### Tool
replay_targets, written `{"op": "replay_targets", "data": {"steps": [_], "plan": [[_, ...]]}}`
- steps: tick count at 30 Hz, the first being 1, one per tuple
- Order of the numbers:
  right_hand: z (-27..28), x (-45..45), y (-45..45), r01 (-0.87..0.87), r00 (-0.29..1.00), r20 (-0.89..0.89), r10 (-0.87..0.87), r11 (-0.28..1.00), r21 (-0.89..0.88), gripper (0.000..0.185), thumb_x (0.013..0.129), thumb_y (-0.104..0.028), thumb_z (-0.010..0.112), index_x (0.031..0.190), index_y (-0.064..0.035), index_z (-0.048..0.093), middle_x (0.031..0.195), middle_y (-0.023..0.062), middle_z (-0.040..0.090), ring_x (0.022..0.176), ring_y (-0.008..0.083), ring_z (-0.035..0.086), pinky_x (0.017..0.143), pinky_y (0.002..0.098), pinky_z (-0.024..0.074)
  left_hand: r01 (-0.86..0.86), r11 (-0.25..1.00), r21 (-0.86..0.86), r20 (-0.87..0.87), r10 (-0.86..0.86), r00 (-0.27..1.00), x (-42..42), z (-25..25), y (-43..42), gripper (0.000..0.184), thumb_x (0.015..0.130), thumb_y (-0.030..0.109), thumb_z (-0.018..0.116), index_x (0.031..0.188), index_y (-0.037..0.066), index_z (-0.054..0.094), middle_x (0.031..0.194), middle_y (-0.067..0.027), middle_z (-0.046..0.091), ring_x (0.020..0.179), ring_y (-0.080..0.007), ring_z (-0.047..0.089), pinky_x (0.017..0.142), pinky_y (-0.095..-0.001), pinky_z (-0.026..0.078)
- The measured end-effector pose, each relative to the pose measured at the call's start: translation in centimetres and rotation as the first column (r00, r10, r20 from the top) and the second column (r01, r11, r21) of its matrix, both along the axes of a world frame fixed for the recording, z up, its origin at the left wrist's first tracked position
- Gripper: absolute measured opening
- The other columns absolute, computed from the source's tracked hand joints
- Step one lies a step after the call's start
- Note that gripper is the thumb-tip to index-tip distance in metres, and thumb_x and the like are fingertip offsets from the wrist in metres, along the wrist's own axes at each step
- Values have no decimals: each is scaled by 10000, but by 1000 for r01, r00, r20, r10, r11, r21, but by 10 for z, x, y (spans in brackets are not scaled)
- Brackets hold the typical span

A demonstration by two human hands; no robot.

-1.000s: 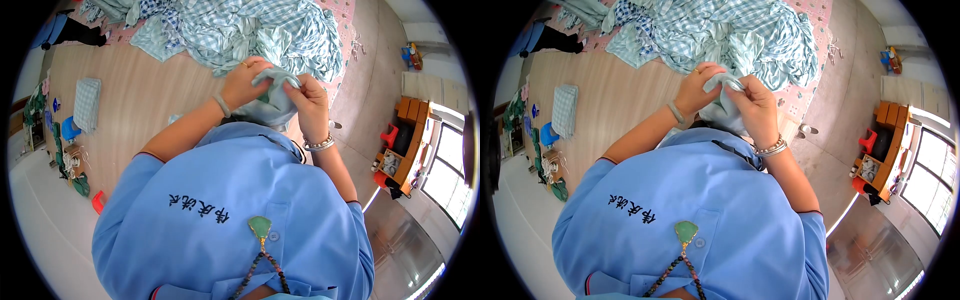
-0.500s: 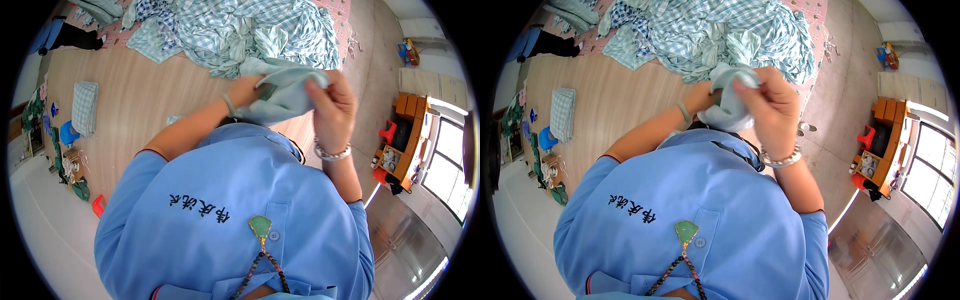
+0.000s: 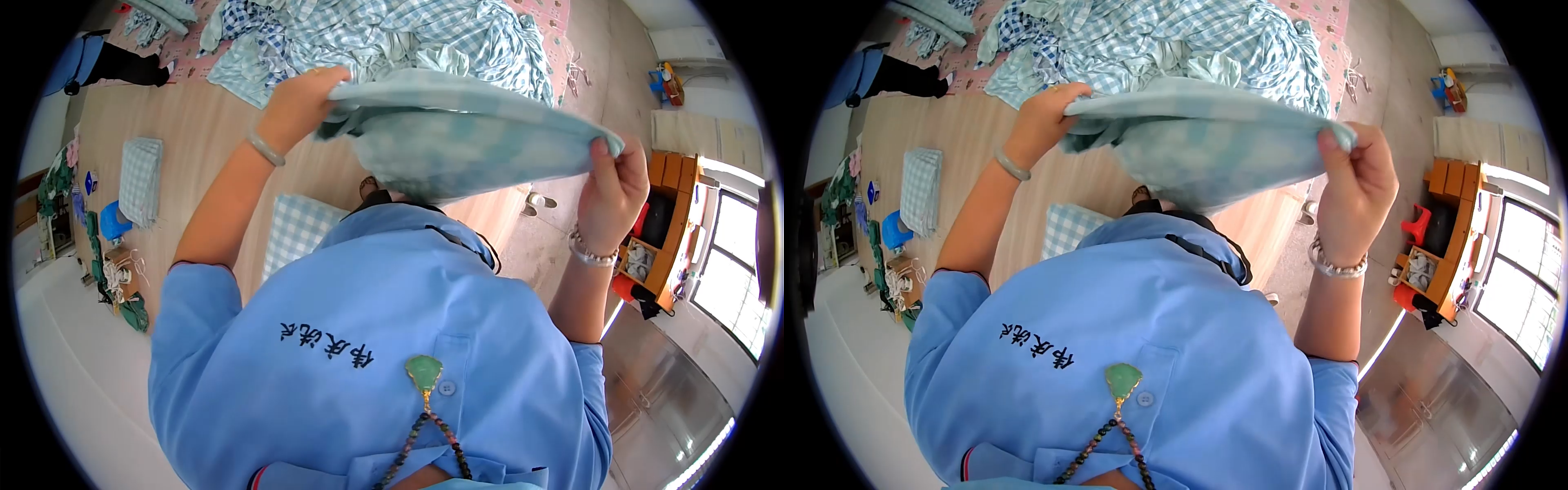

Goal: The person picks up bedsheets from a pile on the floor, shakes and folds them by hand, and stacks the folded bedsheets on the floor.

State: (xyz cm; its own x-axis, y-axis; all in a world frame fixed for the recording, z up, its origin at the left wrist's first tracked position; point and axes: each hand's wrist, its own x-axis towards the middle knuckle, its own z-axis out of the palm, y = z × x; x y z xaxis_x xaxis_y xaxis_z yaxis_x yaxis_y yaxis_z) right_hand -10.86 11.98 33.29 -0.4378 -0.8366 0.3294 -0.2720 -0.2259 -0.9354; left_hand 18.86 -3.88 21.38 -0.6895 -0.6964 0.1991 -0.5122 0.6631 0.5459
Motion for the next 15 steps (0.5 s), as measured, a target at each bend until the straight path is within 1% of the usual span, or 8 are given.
{"op": "replay_targets", "data": {"steps": [2, 3, 5, 9, 11, 12, 13, 15], "plan": [[3, 8, 9, -23, 997, -75, 25, 999, 26, 70, 753, -21, 590, 780, 16, 538, 700, -6, 517, 624, 40, 429, 579, 161, 345, -235, 931, -281, -54, 229, 972, 13, -24, -9, 205, 708, 116, 566, 912, 139, 565, 712, -77, 559, 690, -265, 540, 574, -316, 440], [7, 15, 11, -68, 992, -111, 63, 997, -35, 63, 746, -2, 584, 778, 22, 535, 714, 11, 521, 635, 51, 439, 592, 168, 352, -239, 929, -282, -48, 235, 971, 21, -38, -12, 205, 708, 116, 566, 912, 139, 565, 712, -77, 559, 690, -265, 540, 574, -316, 440], [17, 24, 11, -79, 993, -104, 64, 986, -148, 49, 741, 25, 555, 777, 35, 523, 741, 55, 531, 660, 82, 468, 621, 194, 367, -540, 809, -232, -194, 506, 841, 38, -75, -20, 225, 668, 79, 560, 889, 114, 575, 777, -90, 560, 742, -268, 541, 617, -325, 442], [35, 2, 17, -62, 997, -61, 47, 960, -272, 79, 782, -39, 532, 831, 22, 530, 785, 89, 566, 702, 123, 520, 680, 236, 403, -800, 585, 134, -150, 810, 567, 100, -211, -10, 183, 679, 144, 563, 848, 75, 574, 737, -124, 577, 723, -260, 550, 651, -317, 435], [44, -32, 24, 23, 1000, 24, -17, 954, -297, 111, 804, -78, 520, 869, 8, 543, 829, 110, 584, 758, 162, 553, 725, 291, 434, -892, 440, 109, 19, 896, 444, 134, -270, 12, 174, 715, 215, 549, 805, 67, 563, 711, -116, 586, 629, -245, 560, 555, -326, 442], [49, -52, 30, 120, 990, 110, -92, 952, -283, 116, 810, -86, 514, 876, 3, 546, 838, 110, 588, 775, 173, 558, 737, 307, 439, -801, 127, 585, 27, 984, 176, 136, -264, 24, 189, 727, 233, 541, 810, 65, 560, 726, -112, 588, 591, -240, 561, 507, -333, 440], [56, -74, 36, 142, 982, 156, -102, 952, -271, 115, 808, -90, 517, 876, -2, 548, 839, 106, 589, 790, 177, 557, 744, 310, 438, -422, -183, 888, 170, 983, -69, 138, -258, 41, 206, 738, 252, 533, 814, 62, 556, 741, -107, 590, 554, -235, 561, 460, -341, 438], [67, -106, 49, 222, 965, 201, -168, 932, -288, 114, 807, -99, 522, 875, -12, 549, 840, 96, 588, 811, 184, 553, 756, 315, 433, -553, -152, 820, 193, 981, 18, 146, -263, 65, 228, 754, 243, 511, 889, 67, 560, 744, -93, 585, 537, -225, 562, 404, -326, 424]]}}
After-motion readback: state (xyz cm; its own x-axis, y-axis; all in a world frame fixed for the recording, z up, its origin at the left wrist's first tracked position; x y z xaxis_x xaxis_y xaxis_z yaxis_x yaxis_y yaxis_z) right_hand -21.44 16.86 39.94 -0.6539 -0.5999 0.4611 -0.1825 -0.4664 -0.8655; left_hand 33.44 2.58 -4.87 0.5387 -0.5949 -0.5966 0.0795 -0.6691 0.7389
